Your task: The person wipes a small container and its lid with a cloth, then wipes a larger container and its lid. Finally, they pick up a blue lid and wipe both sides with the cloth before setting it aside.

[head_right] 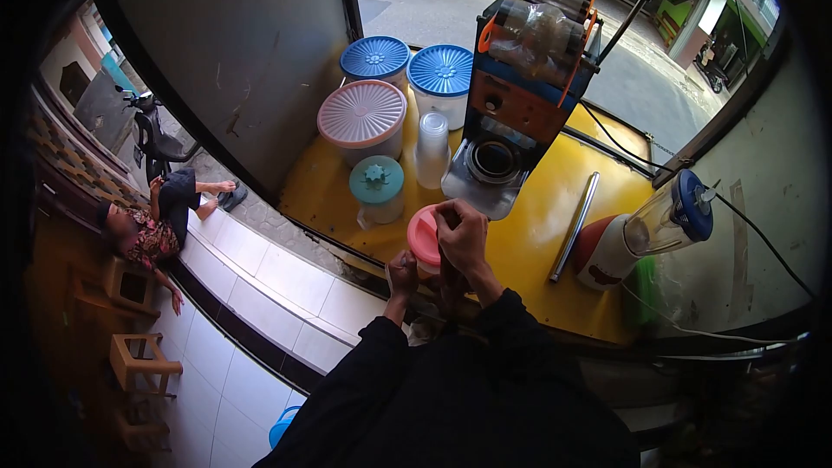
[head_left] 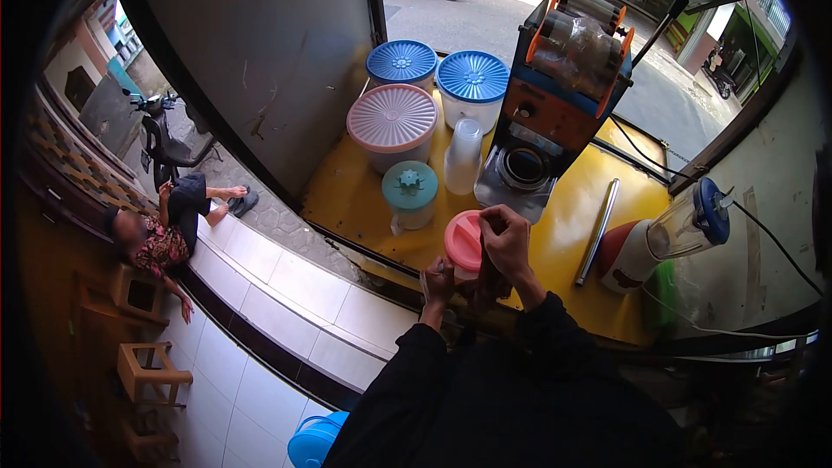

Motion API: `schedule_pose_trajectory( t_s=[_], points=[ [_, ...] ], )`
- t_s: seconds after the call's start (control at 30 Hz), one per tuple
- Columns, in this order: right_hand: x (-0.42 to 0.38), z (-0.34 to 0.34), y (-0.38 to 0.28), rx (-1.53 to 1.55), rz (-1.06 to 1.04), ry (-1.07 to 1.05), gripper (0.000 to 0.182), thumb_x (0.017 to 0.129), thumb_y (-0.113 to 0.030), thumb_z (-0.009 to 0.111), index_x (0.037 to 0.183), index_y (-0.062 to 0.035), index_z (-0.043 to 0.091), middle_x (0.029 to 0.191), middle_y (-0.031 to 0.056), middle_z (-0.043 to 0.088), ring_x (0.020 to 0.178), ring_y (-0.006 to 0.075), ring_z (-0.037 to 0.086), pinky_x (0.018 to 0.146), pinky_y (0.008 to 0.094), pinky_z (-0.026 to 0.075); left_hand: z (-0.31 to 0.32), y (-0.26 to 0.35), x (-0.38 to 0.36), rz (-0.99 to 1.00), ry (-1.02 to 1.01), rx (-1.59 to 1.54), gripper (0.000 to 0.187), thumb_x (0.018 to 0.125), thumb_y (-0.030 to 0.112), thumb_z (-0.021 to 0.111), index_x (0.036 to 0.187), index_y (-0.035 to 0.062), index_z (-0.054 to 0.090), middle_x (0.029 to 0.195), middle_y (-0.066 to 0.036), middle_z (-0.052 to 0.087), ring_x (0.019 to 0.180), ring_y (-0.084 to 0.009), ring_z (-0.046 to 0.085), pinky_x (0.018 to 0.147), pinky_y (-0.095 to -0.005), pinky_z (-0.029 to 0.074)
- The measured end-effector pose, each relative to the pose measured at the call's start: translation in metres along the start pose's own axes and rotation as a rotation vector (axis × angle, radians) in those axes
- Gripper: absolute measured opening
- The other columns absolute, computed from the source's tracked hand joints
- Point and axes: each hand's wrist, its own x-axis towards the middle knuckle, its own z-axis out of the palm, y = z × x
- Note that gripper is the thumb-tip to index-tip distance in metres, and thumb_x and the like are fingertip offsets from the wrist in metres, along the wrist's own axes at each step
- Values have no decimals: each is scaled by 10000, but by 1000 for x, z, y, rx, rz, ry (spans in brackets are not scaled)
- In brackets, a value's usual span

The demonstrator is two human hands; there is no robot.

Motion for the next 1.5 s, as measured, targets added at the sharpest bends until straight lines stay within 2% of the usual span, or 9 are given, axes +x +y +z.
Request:
schedule_pose_trajectory(
  t_s=[0.07, 0.1, 0.2, 0.4, 0.47, 1.13, 1.37, 1.43, 1.5],
  points=[
    [6, 8, 1, 107, 76, -25, 164, 699, -98, 608, 844, -21, 600, 752, 136, 605, 691, 236, 600, 663, 289, 456, 0, -3, 0, -3, -20, -12, 391, 842, 319, 430, 603, 10, 402, 507, -64, 315, 499, -105, 326, 453, -294, 300],
    [5, 10, 5, 108, 73, -23, 164, 699, -98, 608, 844, -21, 600, 752, 136, 605, 691, 236, 600, 663, 289, 456, 0, 0, -1, 1, -20, -13, 391, 842, 319, 430, 603, 10, 402, 507, -64, 315, 499, -105, 326, 453, -294, 300],
    [-3, 15, 24, -331, -1, -283, 414, 709, -196, 581, 1077, -24, 496, 1057, 179, 529, 1002, 314, 483, 884, 369, 363, -2, 6, 1, 23, -29, -26, 393, 842, 323, 427, 604, 11, 402, 506, -68, 314, 498, -107, 325, 452, -296, 300],
    [-11, 18, 26, -422, -2, -198, 379, 656, -205, 625, 982, -37, 530, 945, 156, 555, 920, 310, 518, 817, 371, 405, -2, 5, -1, 27, -43, -19, 392, 845, 324, 421, 613, 9, 402, 510, -78, 309, 502, -109, 320, 455, -297, 302],
    [-7, 29, 39, -470, -21, -186, 377, 643, -218, 635, 956, -33, 533, 919, 152, 558, 902, 308, 525, 802, 372, 411, -2, 5, 1, 17, -25, 2, 396, 806, 373, 436, 627, 20, 453, 549, -200, 407, 516, -388, 450, 460, -371, 350],
    [-10, 9, 25, -554, 104, -300, 297, 599, -259, 627, 791, -33, 602, 821, 130, 566, 791, 294, 559, 723, 378, 443, -3, 13, -4, -16, -9, 28, 452, 817, 421, 444, 617, 17, 419, 527, -197, 379, 510, -400, 410, 444, -375, 329],
    [-34, -24, 31, -551, -3, -290, 189, 602, -190, 605, 712, -38, 628, 777, 113, 558, 765, 280, 562, 692, 369, 444, 0, 4, -3, 1, 17, 13, 424, 818, 388, 438, 624, 12, 432, 534, -214, 396, 542, -419, 446, 442, -385, 335],
    [-48, -39, 38, -494, 21, -274, 157, 580, -130, 595, 697, -32, 629, 734, 118, 576, 719, 296, 569, 661, 358, 452, 2, 1, -1, 18, 23, 22, 417, 818, 380, 435, 624, 11, 431, 541, -217, 401, 554, -423, 451, 446, -388, 339],
    [-72, -65, 58, -551, 263, -520, 210, 568, -115, 589, 766, -73, 649, 768, 139, 587, 739, 265, 578, 672, 347, 453, 1, 1, -2, 34, 32, 31, 411, 818, 372, 432, 625, 10, 431, 547, -220, 406, 567, -427, 455, 449, -392, 343]
  ],
)
